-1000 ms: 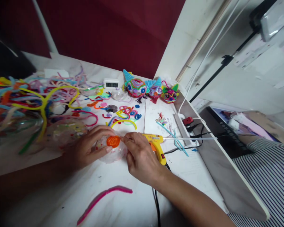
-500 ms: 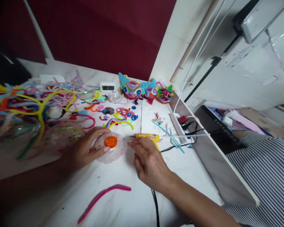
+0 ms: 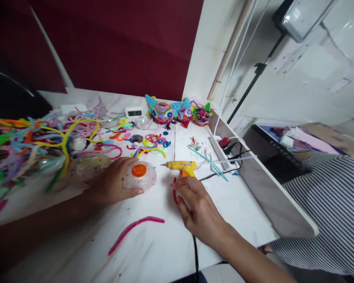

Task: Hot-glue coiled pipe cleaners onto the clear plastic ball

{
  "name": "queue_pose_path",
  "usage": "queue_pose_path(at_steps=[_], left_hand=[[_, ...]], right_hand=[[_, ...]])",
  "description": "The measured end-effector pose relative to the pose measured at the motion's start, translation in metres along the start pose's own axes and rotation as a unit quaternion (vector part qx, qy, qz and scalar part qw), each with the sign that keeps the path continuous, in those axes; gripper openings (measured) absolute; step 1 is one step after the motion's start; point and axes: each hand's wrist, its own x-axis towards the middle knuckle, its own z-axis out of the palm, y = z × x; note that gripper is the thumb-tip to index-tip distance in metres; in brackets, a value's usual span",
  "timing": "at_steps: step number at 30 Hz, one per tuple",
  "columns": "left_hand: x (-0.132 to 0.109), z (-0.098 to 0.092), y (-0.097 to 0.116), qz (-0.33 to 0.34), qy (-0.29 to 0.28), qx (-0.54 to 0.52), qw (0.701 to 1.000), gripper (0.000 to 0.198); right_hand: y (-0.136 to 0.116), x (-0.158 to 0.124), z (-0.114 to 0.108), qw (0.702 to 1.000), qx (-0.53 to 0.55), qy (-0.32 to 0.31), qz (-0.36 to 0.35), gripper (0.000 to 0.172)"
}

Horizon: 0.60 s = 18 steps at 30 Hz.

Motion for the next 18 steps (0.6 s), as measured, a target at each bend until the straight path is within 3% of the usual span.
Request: queue_pose_path(at_steps=[4,10,14,18], left_hand=[[0.002,-0.002,-0.004,0.011,-0.003,-0.031,0.999,0.079],[0.011,-0.009,-0.027,0.051,-0.064,-0.105,0.991,0.100],[0.015,-0.012,-0.038,0.073,-0.098,-0.136,0.983,0.108],[0.012,-0.015,-0.035,0.080,-0.110,-0.137,0.981,0.099]], right_hand=[[-0.002,-0.005,-0.002,1.000,0.006,0.008,0.004,0.036],[-0.005,0.000,-0.006,0.999,0.022,0.026,-0.019,0.033],[0.000,0.017,-0.006,0.999,0.029,0.021,-0.041,0.032],[0.008,0.042,-0.004,0.998,0.049,-0.009,-0.030,0.029]])
